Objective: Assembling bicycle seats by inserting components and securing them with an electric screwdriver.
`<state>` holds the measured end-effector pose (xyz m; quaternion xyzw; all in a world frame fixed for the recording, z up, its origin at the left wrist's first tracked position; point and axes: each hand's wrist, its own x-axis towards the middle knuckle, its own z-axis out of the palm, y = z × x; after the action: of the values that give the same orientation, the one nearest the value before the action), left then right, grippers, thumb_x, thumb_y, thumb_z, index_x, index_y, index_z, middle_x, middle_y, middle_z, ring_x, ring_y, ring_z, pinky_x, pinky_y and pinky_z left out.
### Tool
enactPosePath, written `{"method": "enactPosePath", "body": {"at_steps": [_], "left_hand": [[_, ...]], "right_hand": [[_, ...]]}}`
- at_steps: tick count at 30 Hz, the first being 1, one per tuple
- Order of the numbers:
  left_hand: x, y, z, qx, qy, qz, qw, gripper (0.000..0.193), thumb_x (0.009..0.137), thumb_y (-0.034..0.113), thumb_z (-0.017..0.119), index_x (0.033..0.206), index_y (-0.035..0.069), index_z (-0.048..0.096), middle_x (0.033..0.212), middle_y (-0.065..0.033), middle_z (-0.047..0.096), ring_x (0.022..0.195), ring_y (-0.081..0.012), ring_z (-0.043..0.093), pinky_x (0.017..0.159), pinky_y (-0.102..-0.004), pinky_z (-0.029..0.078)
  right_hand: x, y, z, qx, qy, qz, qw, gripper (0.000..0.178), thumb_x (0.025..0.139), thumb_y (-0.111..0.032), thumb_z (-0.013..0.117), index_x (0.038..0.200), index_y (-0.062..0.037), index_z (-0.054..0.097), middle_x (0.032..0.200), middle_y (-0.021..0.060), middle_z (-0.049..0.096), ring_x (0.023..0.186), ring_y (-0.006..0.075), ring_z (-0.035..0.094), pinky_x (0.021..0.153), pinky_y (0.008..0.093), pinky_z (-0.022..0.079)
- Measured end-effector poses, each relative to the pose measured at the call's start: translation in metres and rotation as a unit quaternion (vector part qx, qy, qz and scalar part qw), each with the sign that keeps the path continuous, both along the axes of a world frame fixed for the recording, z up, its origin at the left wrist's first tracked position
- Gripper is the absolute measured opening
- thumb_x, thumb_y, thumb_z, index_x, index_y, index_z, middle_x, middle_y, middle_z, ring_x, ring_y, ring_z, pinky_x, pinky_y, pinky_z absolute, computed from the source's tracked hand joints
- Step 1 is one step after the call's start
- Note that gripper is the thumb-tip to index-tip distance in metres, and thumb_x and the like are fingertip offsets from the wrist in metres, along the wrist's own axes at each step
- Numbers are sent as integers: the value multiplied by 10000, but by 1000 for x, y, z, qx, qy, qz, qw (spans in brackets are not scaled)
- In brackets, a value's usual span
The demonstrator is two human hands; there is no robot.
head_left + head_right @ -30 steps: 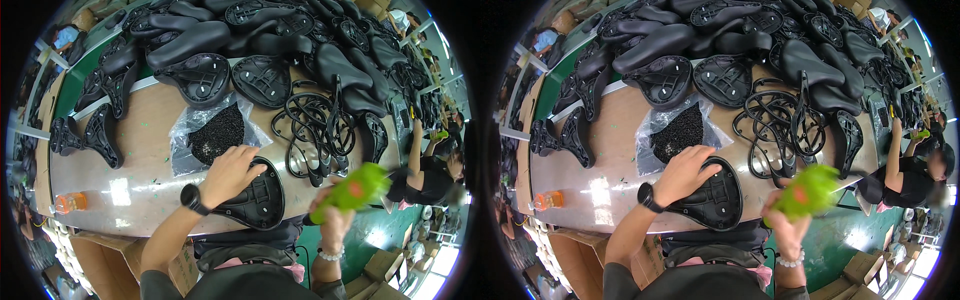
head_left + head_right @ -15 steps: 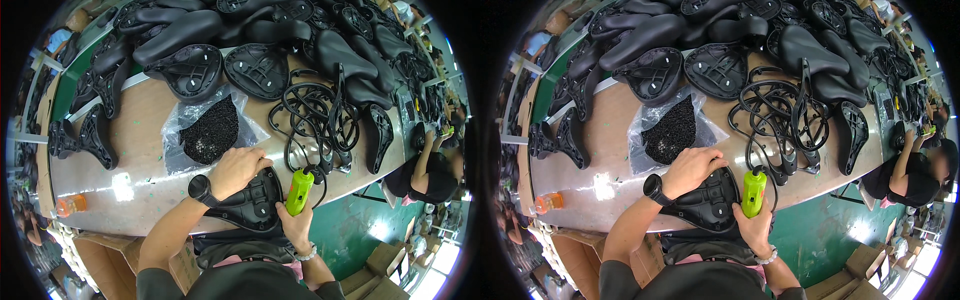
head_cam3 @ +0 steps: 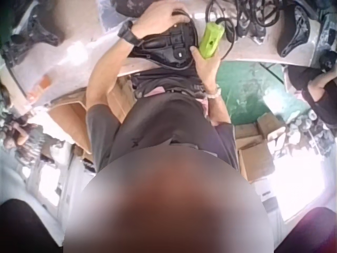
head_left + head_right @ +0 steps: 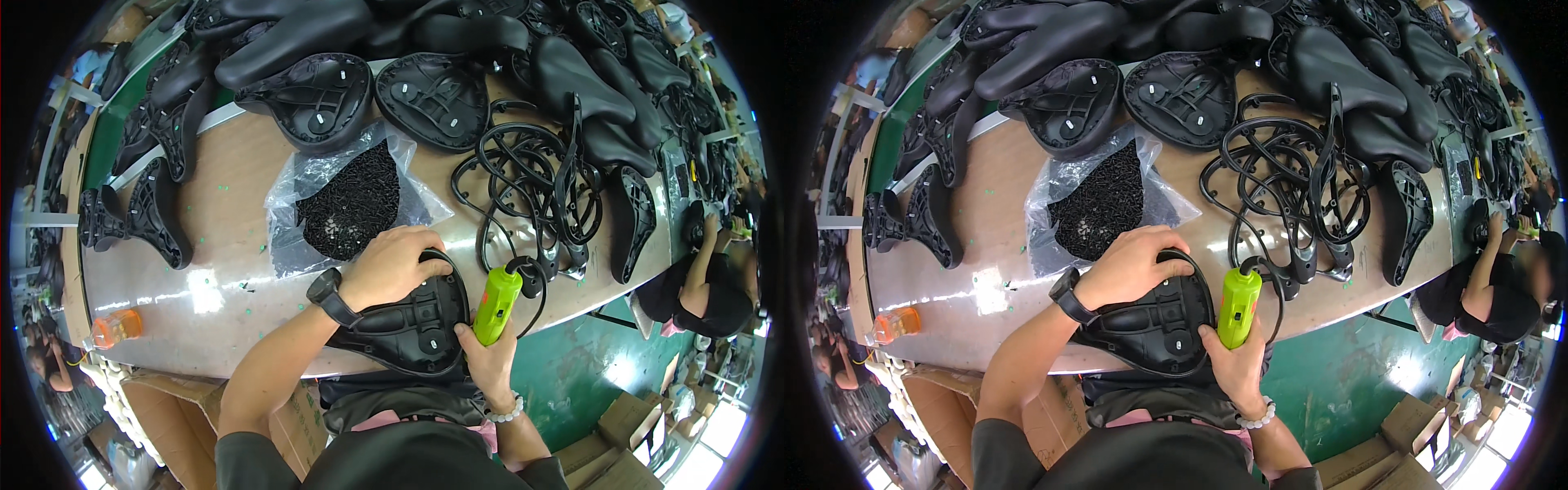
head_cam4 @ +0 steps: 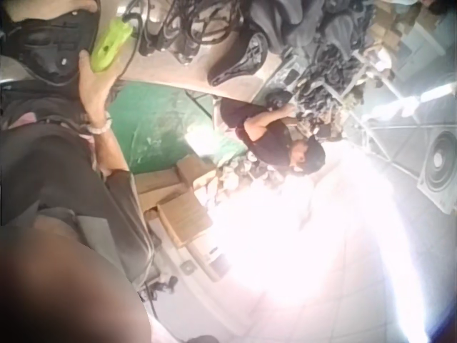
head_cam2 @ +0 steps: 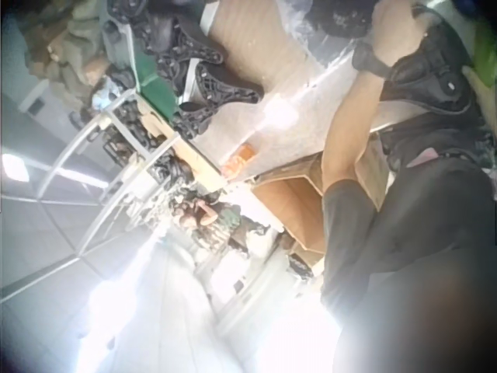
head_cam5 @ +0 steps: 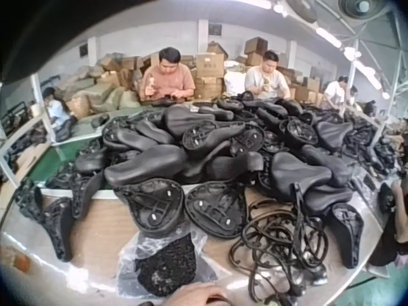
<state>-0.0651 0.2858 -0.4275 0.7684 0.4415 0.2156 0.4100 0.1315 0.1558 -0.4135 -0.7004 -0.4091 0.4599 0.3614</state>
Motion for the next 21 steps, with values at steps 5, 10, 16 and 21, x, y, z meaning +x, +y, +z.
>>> {"method": "enactPosePath", "body": {"at_steps": [5, 10, 16, 21], "left_hand": [[-1, -4, 1, -92, -29, 36, 995, 271, 912, 281, 663, 996, 24, 682, 971, -164, 677, 931, -362, 643, 803, -407, 506], [0, -2, 5, -79, -7, 36, 996, 281, 914, 287, 664, 978, 14, 688, 945, -180, 687, 901, -364, 656, 776, -409, 516], [-5, -14, 24, 14, 60, 52, 997, 306, 885, 261, 700, 986, -23, 646, 988, -181, 664, 907, -390, 643, 766, -434, 517], [-21, -50, 41, 57, 133, 174, 974, 316, 849, 236, 735, 1002, -12, 614, 1009, -170, 640, 891, -389, 646, 758, -441, 530]], "right_hand": [[8, -2, -9, -42, 45, 46, 997, 523, 799, -92, 792, 1228, 33, 521, 1009, 53, 608, 891, 133, 557, 813, 294, 480], [11, -5, -14, -58, 104, 57, 991, 575, 809, -95, 791, 1288, 32, 500, 1101, 58, 587, 975, 132, 539, 887, 302, 463], [3, -7, -10, -23, 88, 45, 995, 567, 812, -101, 787, 1281, 35, 500, 1151, 97, 618, 1004, 159, 574, 896, 329, 476], [-4, -7, -12, -49, 38, 54, 997, 569, 792, -122, 807, 1246, 45, 508, 1078, 112, 640, 940, 163, 593, 849, 327, 493]]}}
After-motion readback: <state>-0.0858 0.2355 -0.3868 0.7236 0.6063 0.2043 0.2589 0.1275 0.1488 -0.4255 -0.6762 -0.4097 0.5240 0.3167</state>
